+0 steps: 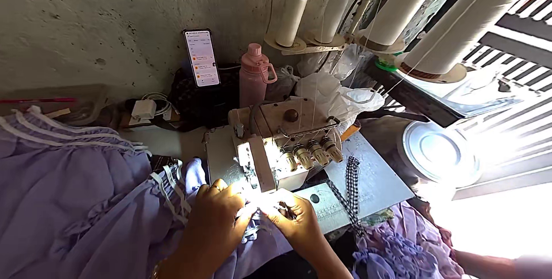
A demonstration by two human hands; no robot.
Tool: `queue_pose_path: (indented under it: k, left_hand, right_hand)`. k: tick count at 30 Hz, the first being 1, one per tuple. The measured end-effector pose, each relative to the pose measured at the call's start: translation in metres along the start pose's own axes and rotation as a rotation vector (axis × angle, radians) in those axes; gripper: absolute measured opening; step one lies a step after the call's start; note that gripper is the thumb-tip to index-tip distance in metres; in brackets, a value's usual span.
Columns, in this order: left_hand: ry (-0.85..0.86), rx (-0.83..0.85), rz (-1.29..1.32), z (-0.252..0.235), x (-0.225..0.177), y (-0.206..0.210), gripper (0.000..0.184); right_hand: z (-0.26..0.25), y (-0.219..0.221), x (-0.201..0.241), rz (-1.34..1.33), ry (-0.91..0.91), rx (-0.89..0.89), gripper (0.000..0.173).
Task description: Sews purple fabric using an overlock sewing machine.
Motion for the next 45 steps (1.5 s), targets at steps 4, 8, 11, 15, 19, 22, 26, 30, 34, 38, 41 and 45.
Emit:
queue_pose_path:
  k: [4, 8, 11, 15, 19, 22, 26, 30, 34, 38, 41, 45]
  left_hand:
    - [-0.053, 0.002, -0.164, 0.007, -0.014, -0.001, 0.031]
    - [-0.193, 0.011, -0.179, 0.008, -0.021, 0.015, 0.033]
    - [-0.264, 0.018, -0.158, 0.000, -0.015, 0.024, 0.034]
    - [-0.294, 0.090, -0.157, -0.009, -0.009, 0.028, 0.043]
    - [-0.299, 0.138, -0.124, -0.020, -0.006, 0.032, 0.050]
    - [-0.305, 0.156, -0.105, -0.021, -0.004, 0.034, 0.057]
    - [-0.341, 0.220, -0.053, -0.018, 0.000, 0.034, 0.067]
    - [-0.349, 0.259, -0.051, -0.021, -0.002, 0.032, 0.065]
    - [-0.362, 0.299, -0.044, -0.022, -0.003, 0.030, 0.062]
    - [-0.371, 0.331, -0.047, -0.025, -0.001, 0.029, 0.061]
    - [-0.375, 0.341, -0.030, -0.024, 0.001, 0.030, 0.061]
    - [-0.380, 0.356, -0.027, -0.027, 0.002, 0.029, 0.058]
  right_hand:
    - [-0.001, 0.005, 0.001, 0.184, -0.040, -0.076, 0.015]
    - [-0.009, 0.013, -0.006, 0.455, -0.051, -0.179, 0.016]
    - [-0.016, 0.016, -0.010, 0.463, -0.035, -0.205, 0.017]
    - [-0.022, 0.015, -0.013, 0.426, -0.005, -0.223, 0.016]
    - [-0.028, 0.020, -0.011, 0.590, -0.090, -0.287, 0.018]
    - [-0.028, 0.022, -0.014, 0.651, -0.141, -0.348, 0.023]
    - [-0.026, 0.021, -0.019, 0.626, -0.144, -0.372, 0.029]
    - [-0.027, 0.019, -0.019, 0.602, -0.154, -0.358, 0.022]
    - [-0.028, 0.020, -0.019, 0.615, -0.159, -0.361, 0.019]
    - [-0.029, 0.020, -0.017, 0.619, -0.145, -0.356, 0.018]
    - [-0.029, 0.021, -0.017, 0.607, -0.128, -0.356, 0.018]
    - [-0.029, 0.021, -0.017, 0.630, -0.139, -0.357, 0.016]
Point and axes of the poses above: each hand's wrist, its own z-axis away from the middle knuckle, its own y-axis out of the palm, x = y × z, the point moved 1 cm from there along -z, towards the middle knuckle, and after that the axes turned 14 degrees about -z, right-handed, at the moved point
